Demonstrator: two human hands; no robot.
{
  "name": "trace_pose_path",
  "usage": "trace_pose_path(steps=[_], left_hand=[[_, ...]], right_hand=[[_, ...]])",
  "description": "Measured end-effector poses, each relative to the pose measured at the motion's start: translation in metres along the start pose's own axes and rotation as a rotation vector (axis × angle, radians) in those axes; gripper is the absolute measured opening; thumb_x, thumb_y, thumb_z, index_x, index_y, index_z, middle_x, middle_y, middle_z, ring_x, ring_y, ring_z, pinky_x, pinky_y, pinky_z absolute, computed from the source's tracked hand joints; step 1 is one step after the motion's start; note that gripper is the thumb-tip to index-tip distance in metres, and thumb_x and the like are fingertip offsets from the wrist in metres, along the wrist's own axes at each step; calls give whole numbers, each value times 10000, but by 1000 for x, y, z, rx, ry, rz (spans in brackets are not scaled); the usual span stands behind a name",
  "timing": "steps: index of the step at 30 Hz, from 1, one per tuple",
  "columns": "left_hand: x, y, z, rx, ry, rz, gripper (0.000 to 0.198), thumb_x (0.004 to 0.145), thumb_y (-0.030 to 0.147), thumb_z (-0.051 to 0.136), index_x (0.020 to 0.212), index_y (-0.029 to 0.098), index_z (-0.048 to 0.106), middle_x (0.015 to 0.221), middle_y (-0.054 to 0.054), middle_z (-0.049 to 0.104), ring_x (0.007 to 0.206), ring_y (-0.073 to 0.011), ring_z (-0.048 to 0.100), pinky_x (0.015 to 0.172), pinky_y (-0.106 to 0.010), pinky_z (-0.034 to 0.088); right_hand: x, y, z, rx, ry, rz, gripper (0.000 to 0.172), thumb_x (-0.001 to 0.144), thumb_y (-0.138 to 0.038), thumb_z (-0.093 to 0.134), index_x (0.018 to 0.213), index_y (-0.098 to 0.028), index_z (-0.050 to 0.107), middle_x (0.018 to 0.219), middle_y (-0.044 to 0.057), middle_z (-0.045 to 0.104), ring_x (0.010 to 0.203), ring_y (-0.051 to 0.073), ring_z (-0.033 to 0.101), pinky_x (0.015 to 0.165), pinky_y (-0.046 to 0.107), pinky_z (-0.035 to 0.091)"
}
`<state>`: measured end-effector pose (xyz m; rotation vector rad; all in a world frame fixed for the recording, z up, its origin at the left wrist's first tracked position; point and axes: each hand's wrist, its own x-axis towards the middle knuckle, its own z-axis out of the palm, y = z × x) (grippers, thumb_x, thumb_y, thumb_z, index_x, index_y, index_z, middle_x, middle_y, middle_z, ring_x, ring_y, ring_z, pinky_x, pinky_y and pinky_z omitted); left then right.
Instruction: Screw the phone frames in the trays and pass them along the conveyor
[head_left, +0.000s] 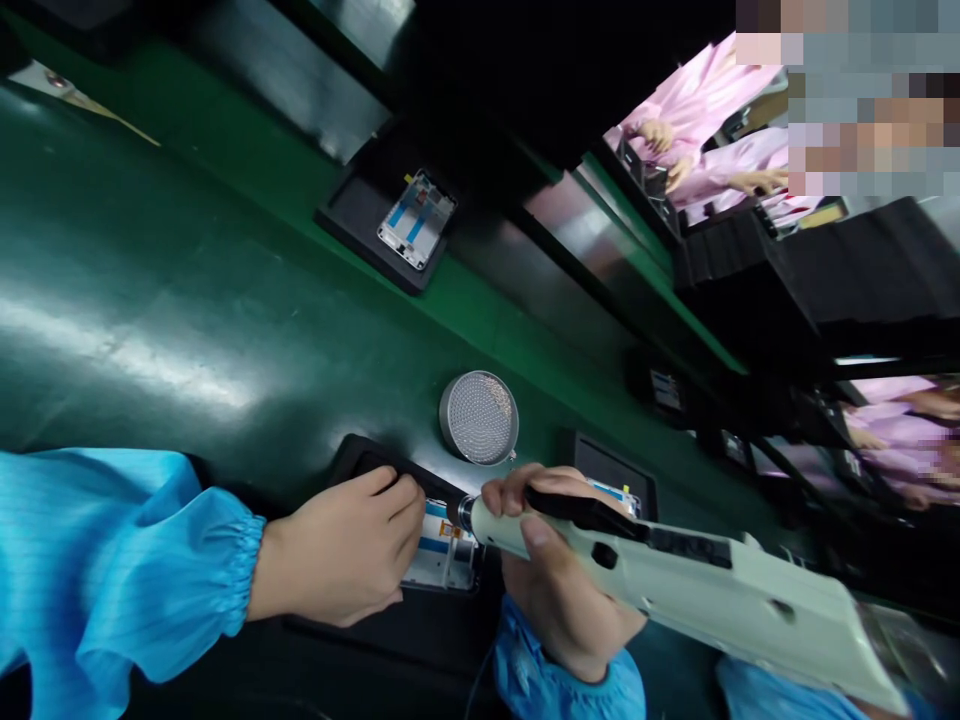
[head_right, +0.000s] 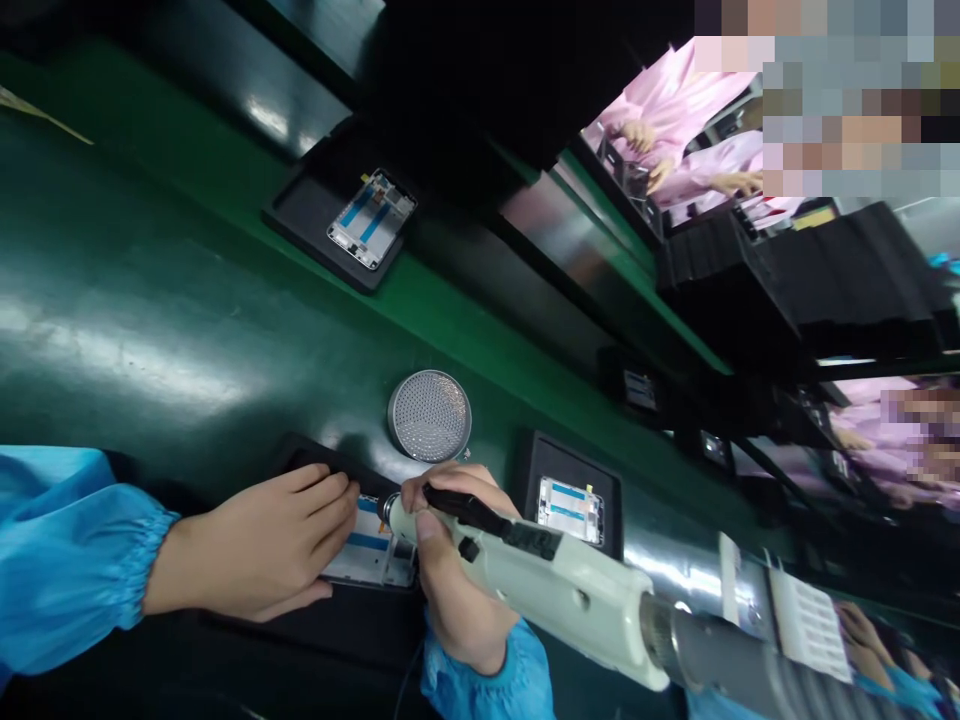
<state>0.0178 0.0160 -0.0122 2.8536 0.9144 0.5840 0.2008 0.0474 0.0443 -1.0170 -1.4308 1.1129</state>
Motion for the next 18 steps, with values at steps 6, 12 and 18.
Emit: trace_pose_path(steps=[6, 12, 18], left_hand=[[0, -1, -1, 1, -32, 14, 464, 878, 479, 584, 1073, 73, 696, 1121, -190, 667, 1009, -319, 576, 855, -425, 438], [0, 0, -3, -2, -48, 8, 409, 913, 443, 522, 1032, 95, 700, 1116, -182, 667, 996, -303, 581, 828, -412, 440], [0, 0, -2, -10, -38, 2, 403, 899, 457, 551, 1007, 99, 700, 1097, -183, 672, 989, -304, 582, 835, -416, 435]], right_hand=[[-2, 3, -1, 1, -5, 3, 235, 829, -135, 584, 1036, -223, 656, 870, 17, 542, 783, 151, 564, 687, 367, 522], [-2, 4, 0, 2, -3, 5, 234, 826, -115, 583, 1026, -215, 652, 880, 17, 543, 785, 147, 567, 686, 362, 526], [-1, 5, 3, -8, -5, -3, 155, 811, -136, 610, 939, -210, 655, 810, 3, 539, 736, 140, 561, 654, 358, 527]])
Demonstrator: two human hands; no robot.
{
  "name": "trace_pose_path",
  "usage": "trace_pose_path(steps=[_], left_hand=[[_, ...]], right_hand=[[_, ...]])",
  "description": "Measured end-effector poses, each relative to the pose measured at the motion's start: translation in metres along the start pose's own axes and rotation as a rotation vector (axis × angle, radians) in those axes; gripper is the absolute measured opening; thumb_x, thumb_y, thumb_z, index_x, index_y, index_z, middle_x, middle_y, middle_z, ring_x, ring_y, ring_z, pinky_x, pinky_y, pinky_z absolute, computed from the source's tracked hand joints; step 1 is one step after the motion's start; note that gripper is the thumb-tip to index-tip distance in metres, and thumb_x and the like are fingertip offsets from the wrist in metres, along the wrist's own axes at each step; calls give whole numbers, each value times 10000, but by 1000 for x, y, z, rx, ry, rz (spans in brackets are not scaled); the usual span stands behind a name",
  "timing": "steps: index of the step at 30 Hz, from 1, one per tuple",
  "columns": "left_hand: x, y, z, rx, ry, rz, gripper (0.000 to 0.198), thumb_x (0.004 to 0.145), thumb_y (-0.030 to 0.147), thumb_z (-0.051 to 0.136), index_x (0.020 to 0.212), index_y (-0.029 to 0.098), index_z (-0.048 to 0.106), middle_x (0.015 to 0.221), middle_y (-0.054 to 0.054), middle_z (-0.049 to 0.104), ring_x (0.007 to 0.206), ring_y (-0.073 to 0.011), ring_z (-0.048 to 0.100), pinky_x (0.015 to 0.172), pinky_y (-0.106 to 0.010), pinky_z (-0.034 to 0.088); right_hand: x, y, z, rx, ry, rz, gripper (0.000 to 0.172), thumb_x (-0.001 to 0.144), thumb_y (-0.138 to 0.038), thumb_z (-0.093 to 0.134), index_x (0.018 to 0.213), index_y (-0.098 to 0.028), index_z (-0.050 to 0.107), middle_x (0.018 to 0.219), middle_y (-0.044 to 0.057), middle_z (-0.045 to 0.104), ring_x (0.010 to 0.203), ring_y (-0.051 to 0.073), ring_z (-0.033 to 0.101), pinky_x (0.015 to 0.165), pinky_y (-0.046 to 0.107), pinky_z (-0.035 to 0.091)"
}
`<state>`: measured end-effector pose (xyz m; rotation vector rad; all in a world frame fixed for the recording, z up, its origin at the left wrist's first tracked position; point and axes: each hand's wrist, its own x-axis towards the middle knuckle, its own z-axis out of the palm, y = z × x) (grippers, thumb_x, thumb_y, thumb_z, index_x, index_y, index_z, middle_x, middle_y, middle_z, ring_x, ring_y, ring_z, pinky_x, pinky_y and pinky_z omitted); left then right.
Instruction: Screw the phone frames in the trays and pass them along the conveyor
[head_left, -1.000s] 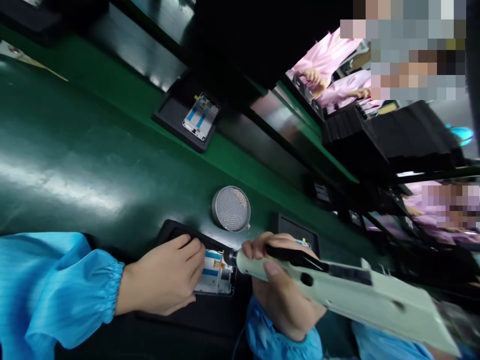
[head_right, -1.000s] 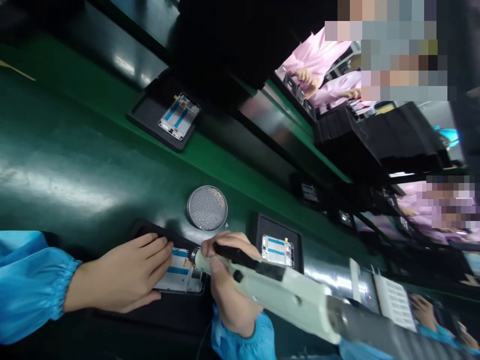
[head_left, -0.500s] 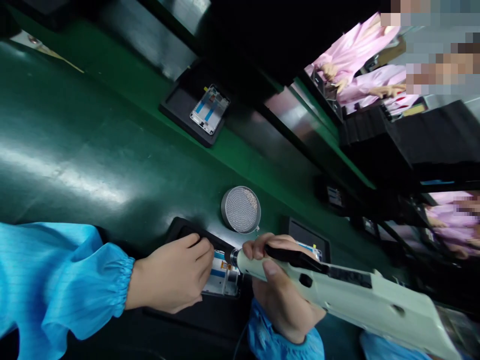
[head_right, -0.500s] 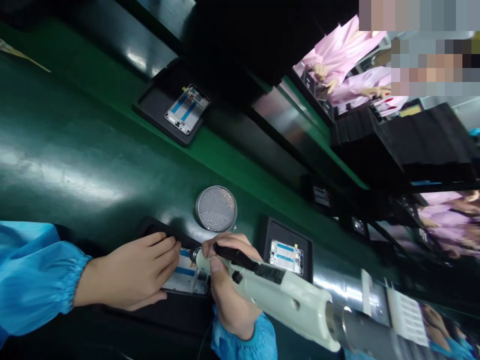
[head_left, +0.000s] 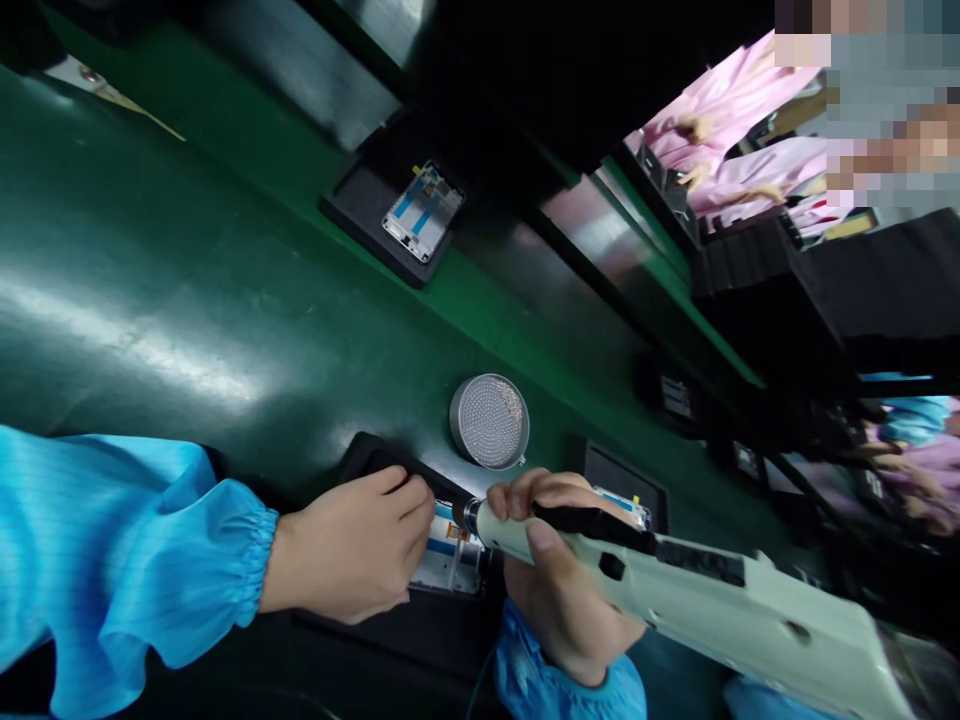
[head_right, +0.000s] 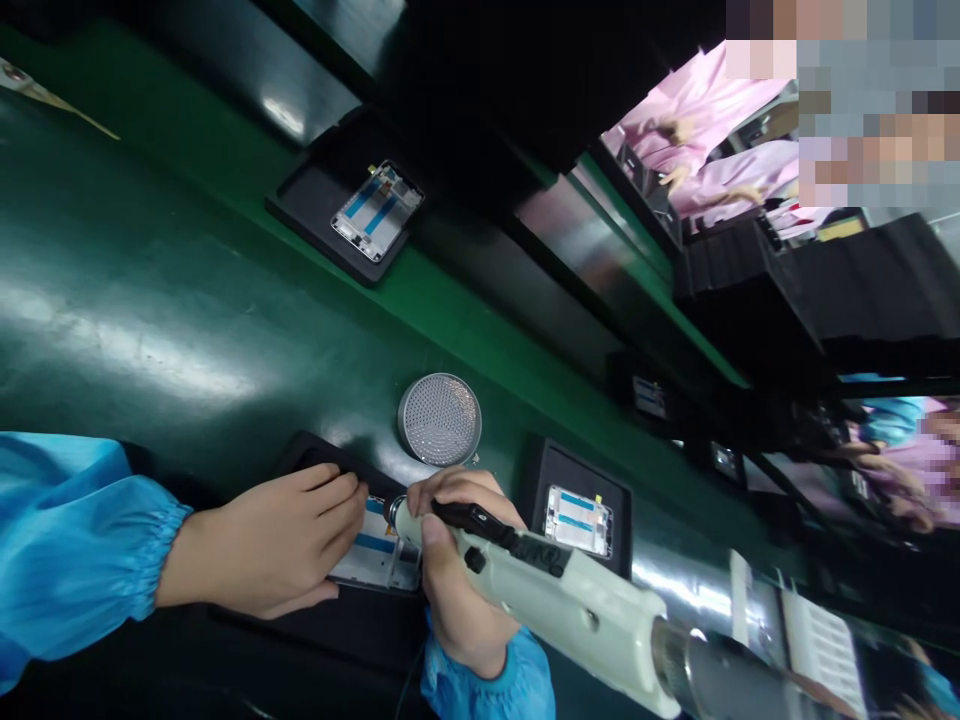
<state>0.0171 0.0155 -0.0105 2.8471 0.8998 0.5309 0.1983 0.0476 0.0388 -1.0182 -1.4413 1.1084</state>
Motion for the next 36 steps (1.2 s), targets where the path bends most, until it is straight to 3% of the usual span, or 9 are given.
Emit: trace_pose_path(steps=[14, 16, 18, 21, 24, 29, 36], left_hand=[[1, -2, -1, -25, -5, -15, 508, 887, 559, 594, 1008, 75, 691, 1102, -198, 672, 1003, -298, 598, 868, -417, 442], [0, -2, -1, -12, -16, -23, 528, 869, 545, 628, 1062, 56, 669, 1124, -206, 662, 1028, -311, 595, 890, -424, 448], [0, 0, -3, 13, -25, -38, 560, 844, 522, 669, 1124, 38, 636, 1139, -217, 651, 1043, -325, 595, 905, -436, 458], [0, 10, -14, 122, 45, -8, 443, 881, 324, 645, 1201, 24, 591, 1140, -218, 650, 1003, -320, 616, 881, -450, 481], [-2, 25, -30, 193, 100, 93, 354, 902, 134, 512, 1232, 29, 584, 1090, -181, 669, 887, -283, 639, 797, -435, 507], [-5, 39, -49, 130, 49, 200, 346, 906, 79, 440, 1202, 21, 610, 1001, -168, 678, 811, -256, 639, 717, -413, 521], [-3, 37, -49, 90, 16, 253, 347, 946, 59, 370, 1197, 22, 608, 975, -165, 679, 884, -250, 636, 735, -398, 527]], right_hand=[[2, 4, -2, 16, -16, 8, 185, 805, -114, 611, 946, -220, 665, 815, 9, 547, 729, 152, 560, 635, 371, 510], [9, -4, -7, 40, 43, -27, 206, 772, -108, 627, 933, -220, 690, 790, 8, 562, 701, 149, 557, 609, 361, 504], [18, -18, -17, 91, 184, -80, 197, 710, -111, 648, 872, -207, 706, 746, 3, 570, 668, 140, 547, 576, 332, 491], [31, -39, -37, 124, 427, -119, 140, 613, -150, 658, 743, -196, 687, 620, -14, 538, 611, 127, 509, 557, 306, 473], [38, -53, -55, 137, 566, -128, 123, 541, -169, 646, 651, -223, 658, 532, -36, 472, 566, 121, 464, 545, 303, 460], [37, -63, -66, 234, 646, -211, 197, 484, -140, 645, 653, -236, 676, 565, -45, 457, 524, 108, 461, 495, 311, 434], [31, -69, -66, 252, 615, -329, 150, 544, -109, 656, 670, -192, 651, 633, -31, 523, 524, 125, 538, 489, 331, 463]])
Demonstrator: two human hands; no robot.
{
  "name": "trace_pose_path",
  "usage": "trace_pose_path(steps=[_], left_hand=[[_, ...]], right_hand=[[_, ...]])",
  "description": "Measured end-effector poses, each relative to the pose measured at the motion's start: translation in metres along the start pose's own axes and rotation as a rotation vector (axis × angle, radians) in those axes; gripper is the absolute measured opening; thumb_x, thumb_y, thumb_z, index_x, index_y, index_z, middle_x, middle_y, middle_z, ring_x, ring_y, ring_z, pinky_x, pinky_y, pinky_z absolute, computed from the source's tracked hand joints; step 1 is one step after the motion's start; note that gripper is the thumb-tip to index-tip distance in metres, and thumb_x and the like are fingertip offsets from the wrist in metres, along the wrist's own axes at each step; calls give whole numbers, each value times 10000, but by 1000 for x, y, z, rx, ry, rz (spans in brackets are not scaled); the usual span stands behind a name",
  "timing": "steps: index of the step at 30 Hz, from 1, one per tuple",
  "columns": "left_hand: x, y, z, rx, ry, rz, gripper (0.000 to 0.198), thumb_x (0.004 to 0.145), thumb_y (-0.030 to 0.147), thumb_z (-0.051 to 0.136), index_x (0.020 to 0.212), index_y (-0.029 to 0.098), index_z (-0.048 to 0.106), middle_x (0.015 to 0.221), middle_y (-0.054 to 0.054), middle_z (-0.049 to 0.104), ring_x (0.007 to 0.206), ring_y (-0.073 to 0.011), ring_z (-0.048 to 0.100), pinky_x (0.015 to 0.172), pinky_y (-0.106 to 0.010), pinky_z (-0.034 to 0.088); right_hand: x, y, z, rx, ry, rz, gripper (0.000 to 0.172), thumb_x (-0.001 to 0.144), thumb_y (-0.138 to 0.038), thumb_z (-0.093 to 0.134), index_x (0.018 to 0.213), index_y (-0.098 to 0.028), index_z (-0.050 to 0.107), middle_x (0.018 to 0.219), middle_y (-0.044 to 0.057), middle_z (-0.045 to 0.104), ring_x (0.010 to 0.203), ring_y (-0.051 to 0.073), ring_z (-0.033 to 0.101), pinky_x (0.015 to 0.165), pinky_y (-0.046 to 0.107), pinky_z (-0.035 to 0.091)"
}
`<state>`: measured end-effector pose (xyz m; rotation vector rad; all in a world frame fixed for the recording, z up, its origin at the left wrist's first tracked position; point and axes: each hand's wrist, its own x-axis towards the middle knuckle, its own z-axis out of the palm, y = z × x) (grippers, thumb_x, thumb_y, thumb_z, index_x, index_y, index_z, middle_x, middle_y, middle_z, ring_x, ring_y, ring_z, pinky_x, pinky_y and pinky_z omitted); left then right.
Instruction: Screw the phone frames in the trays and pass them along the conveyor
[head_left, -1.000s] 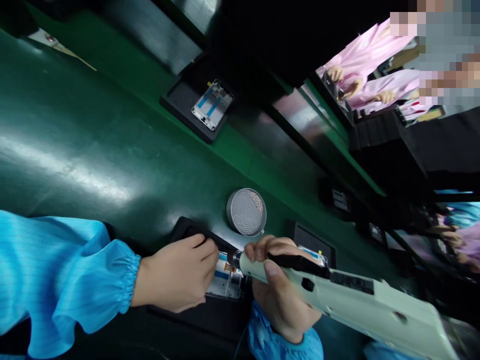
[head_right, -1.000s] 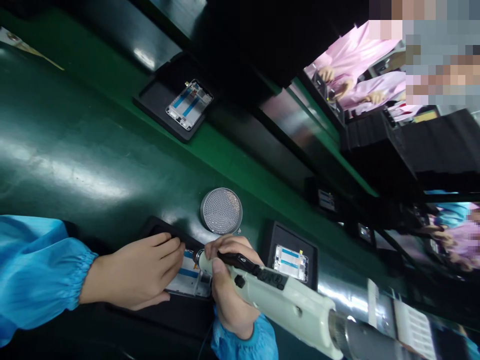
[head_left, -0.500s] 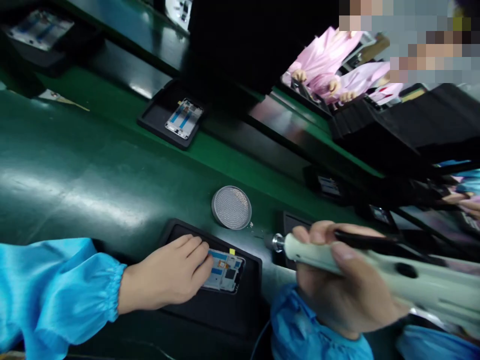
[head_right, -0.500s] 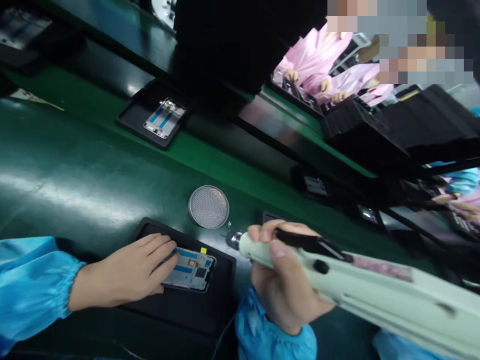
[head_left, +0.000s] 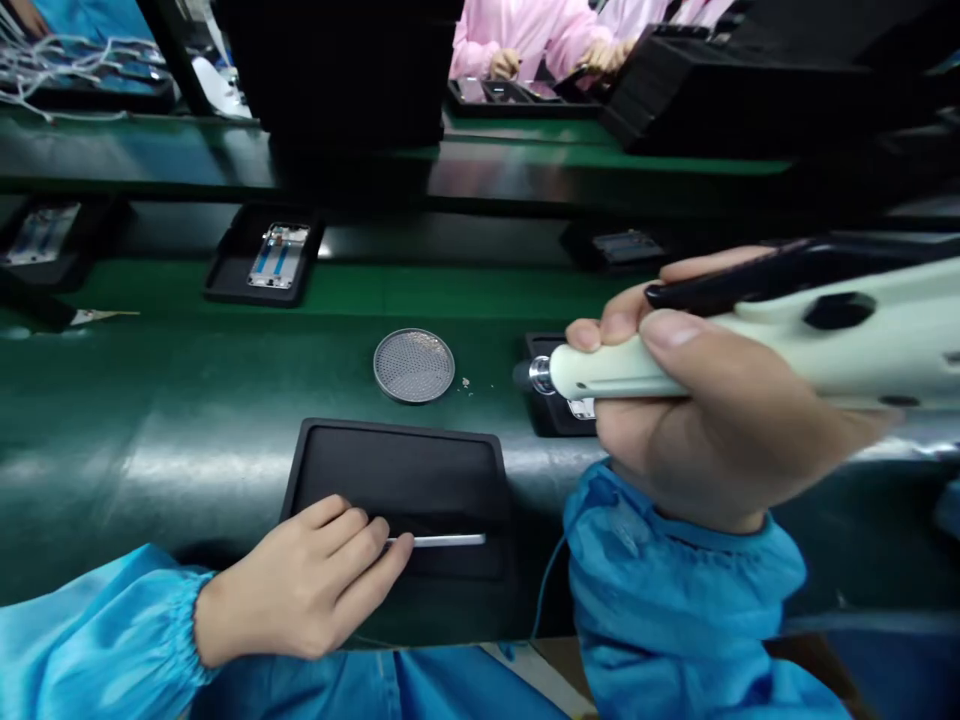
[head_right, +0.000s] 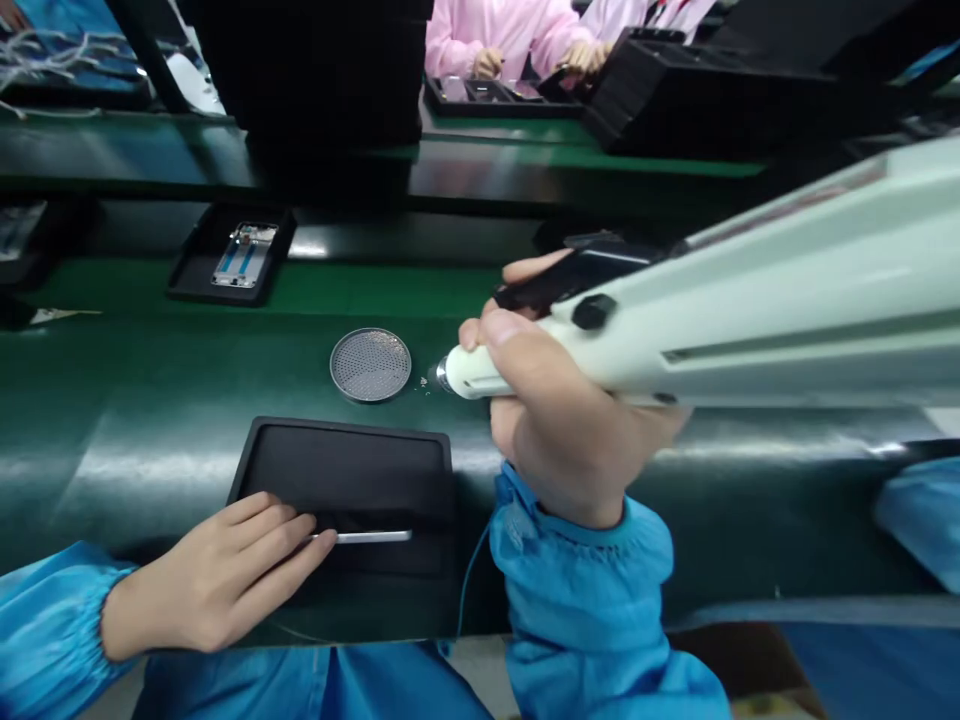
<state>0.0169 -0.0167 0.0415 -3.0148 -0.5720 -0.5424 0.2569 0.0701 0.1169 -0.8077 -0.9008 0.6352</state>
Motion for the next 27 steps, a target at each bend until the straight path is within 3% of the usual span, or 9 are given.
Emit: trace_pose_path(steps=[4, 16, 23, 27], left_hand=[[1, -2, -2, 19, -14, 30, 352, 955, 56, 343, 1166, 13, 622, 949, -167, 677, 873, -254, 636, 701, -389, 527], [5, -7, -1, 53, -2, 37, 338, 949, 54, 358, 1178, 13, 603, 937, -160, 661, 827, -225, 631, 697, -374, 538], [7, -4, 0, 71, -14, 39, 335, 952, 57, 352, 1165, 16, 607, 929, -148, 657, 818, -227, 606, 696, -370, 517], [12, -1, -2, 98, -93, 15, 367, 943, 61, 380, 1263, 41, 560, 966, -137, 649, 776, -224, 581, 666, -368, 486]], right_hand=[[0, 4, -4, -32, -30, -96, 114, 610, -125, 672, 690, -199, 638, 709, -24, 580, 569, 134, 580, 523, 350, 527], [0, 14, -17, -101, -69, -129, 137, 688, -212, 741, 813, -212, 686, 826, 19, 656, 706, 168, 630, 638, 365, 575], [0, 10, -19, -106, -105, -110, 143, 720, -222, 762, 839, -229, 684, 870, 34, 674, 752, 187, 641, 682, 387, 583], [-2, 8, -20, -121, -114, -67, 142, 738, -188, 729, 863, -237, 682, 917, 29, 691, 800, 197, 655, 742, 427, 595]])
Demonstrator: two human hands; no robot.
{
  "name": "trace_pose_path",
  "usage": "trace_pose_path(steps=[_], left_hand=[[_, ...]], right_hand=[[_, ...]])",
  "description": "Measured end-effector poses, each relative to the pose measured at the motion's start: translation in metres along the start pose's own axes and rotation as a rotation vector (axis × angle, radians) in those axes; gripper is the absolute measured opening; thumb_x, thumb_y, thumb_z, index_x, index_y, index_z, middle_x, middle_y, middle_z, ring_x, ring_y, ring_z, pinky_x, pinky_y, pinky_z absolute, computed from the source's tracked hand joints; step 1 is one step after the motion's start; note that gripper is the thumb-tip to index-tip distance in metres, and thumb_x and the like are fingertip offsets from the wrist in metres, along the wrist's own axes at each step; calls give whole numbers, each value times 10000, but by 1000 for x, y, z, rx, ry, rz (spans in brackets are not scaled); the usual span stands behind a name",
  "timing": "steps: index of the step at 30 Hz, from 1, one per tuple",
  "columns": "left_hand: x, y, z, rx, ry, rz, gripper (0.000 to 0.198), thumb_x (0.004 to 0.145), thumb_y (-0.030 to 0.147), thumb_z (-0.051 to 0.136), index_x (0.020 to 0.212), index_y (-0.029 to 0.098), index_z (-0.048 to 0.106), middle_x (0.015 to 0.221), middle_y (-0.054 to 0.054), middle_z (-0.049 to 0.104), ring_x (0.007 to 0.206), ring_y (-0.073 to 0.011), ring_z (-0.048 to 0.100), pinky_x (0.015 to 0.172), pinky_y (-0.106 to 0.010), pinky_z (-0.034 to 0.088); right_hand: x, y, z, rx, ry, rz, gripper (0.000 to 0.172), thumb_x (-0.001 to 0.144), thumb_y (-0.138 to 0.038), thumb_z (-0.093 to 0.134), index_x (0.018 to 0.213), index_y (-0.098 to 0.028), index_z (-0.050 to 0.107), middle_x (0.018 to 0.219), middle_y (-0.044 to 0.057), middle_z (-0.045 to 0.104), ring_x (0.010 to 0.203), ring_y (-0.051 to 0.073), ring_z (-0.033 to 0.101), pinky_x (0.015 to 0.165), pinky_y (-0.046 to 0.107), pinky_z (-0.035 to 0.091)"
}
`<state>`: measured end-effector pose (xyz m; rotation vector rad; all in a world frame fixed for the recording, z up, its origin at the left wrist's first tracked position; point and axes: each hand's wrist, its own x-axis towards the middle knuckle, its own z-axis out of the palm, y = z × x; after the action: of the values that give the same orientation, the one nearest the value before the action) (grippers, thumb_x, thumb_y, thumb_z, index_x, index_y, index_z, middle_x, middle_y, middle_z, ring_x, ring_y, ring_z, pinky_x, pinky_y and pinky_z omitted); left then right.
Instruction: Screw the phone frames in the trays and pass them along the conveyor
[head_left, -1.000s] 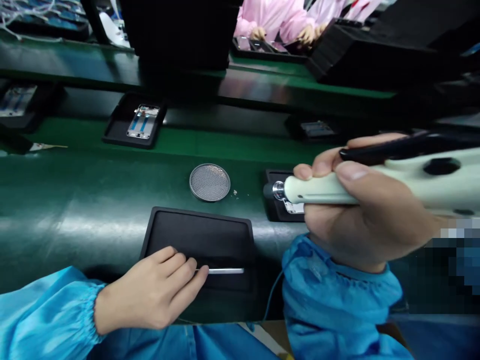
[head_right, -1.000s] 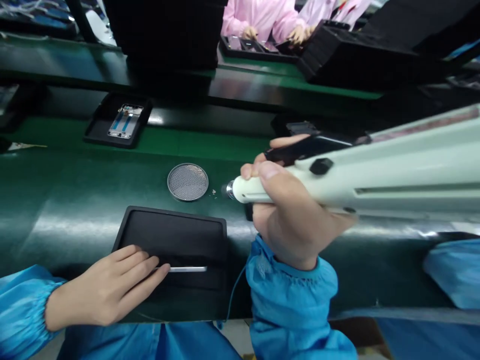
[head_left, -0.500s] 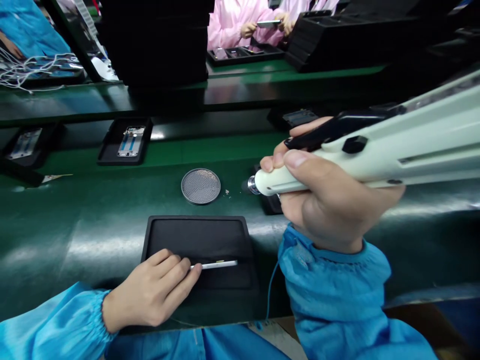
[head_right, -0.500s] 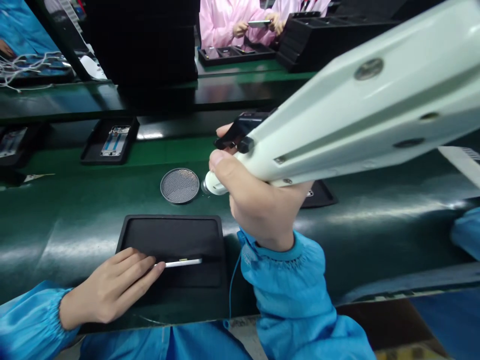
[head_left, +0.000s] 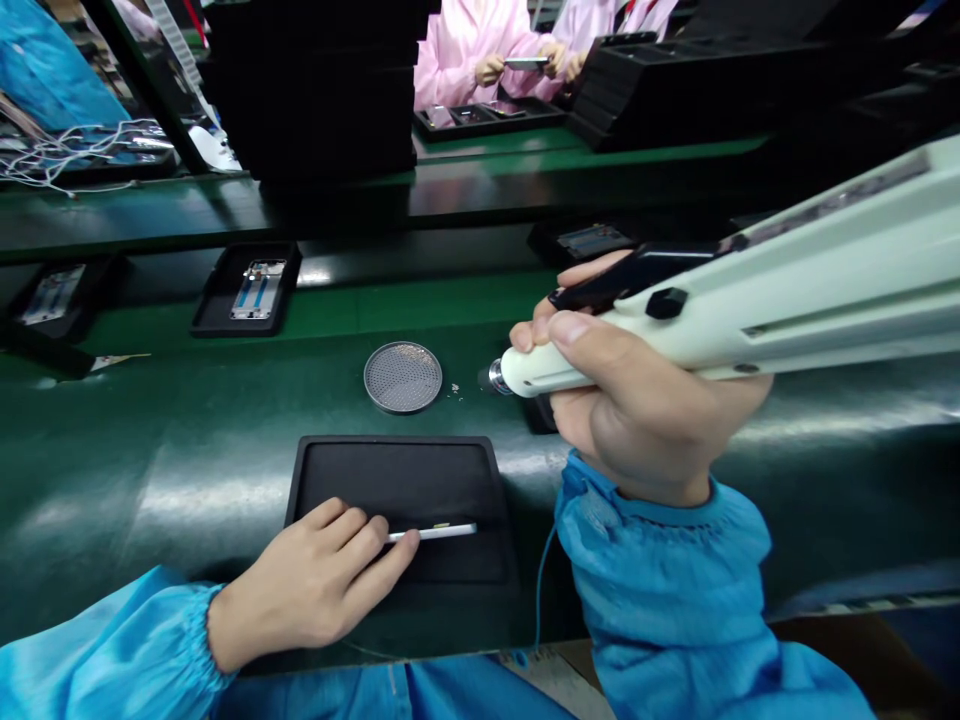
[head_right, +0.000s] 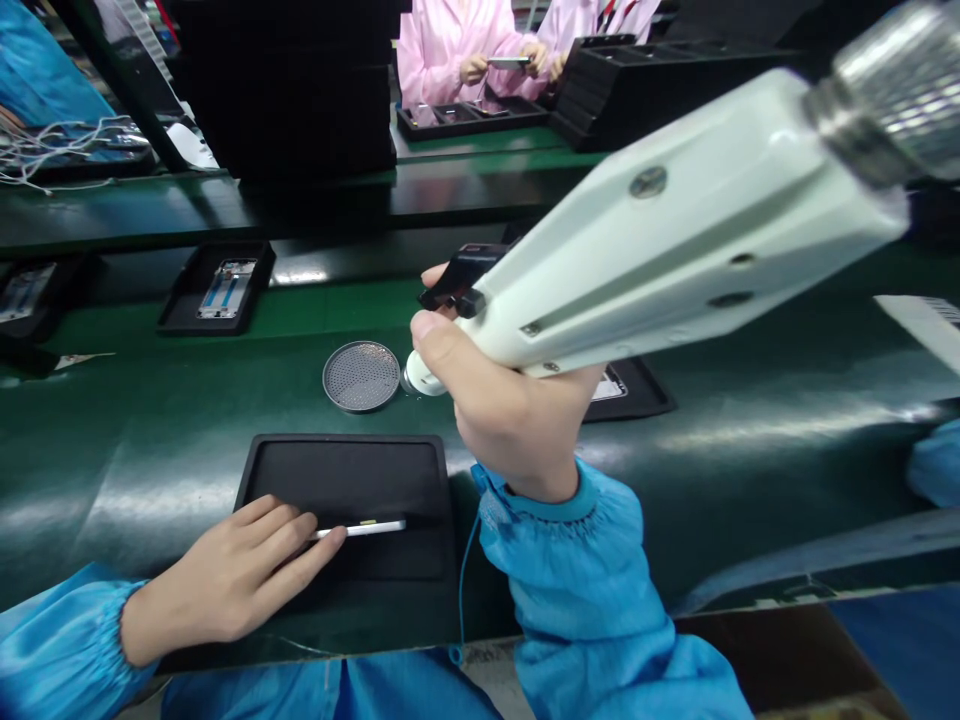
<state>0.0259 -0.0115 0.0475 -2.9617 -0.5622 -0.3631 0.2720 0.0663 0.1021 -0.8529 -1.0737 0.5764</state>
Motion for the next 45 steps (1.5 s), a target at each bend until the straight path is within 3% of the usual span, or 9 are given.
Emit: trace_pose_path(steps=[4, 19, 27, 36, 45], left_hand=[[6, 3, -5, -18, -101, -16, 384, 956, 73, 356, 1292, 60, 540, 921, -119, 631, 731, -213, 558, 662, -364, 461], [8, 5, -5, 6, -115, -7, 373, 949, 82, 387, 1294, 48, 526, 920, -117, 599, 742, -224, 536, 689, -369, 415], [18, 5, -9, 0, -227, 26, 445, 942, 113, 376, 1377, 81, 464, 856, -76, 574, 657, -213, 522, 626, -366, 401], [18, 3, -6, 2, -188, 40, 438, 929, 93, 363, 1351, 61, 476, 833, -75, 566, 631, -218, 513, 597, -366, 400], [18, 3, -9, -20, -223, 37, 458, 924, 97, 376, 1372, 56, 468, 841, -82, 572, 639, -223, 522, 588, -371, 430]], right_hand=[[0, 0, 0, 15, -1, -3, 152, 732, -149, 714, 868, -213, 691, 899, 24, 685, 811, 193, 667, 764, 431, 599], [-1, 3, -3, -13, -37, -16, 127, 786, -163, 693, 893, -230, 696, 953, 32, 702, 892, 250, 695, 811, 483, 613], [0, 0, -2, 43, -33, -12, 171, 750, -108, 701, 847, -249, 700, 895, 3, 687, 863, 235, 692, 791, 457, 600], [0, 2, 0, 37, -19, -9, 141, 756, -148, 700, 847, -256, 702, 897, 9, 694, 847, 236, 691, 765, 454, 602], [2, 0, -1, 44, -22, -8, 164, 734, -133, 710, 835, -261, 709, 885, 7, 700, 862, 250, 697, 807, 485, 602]])
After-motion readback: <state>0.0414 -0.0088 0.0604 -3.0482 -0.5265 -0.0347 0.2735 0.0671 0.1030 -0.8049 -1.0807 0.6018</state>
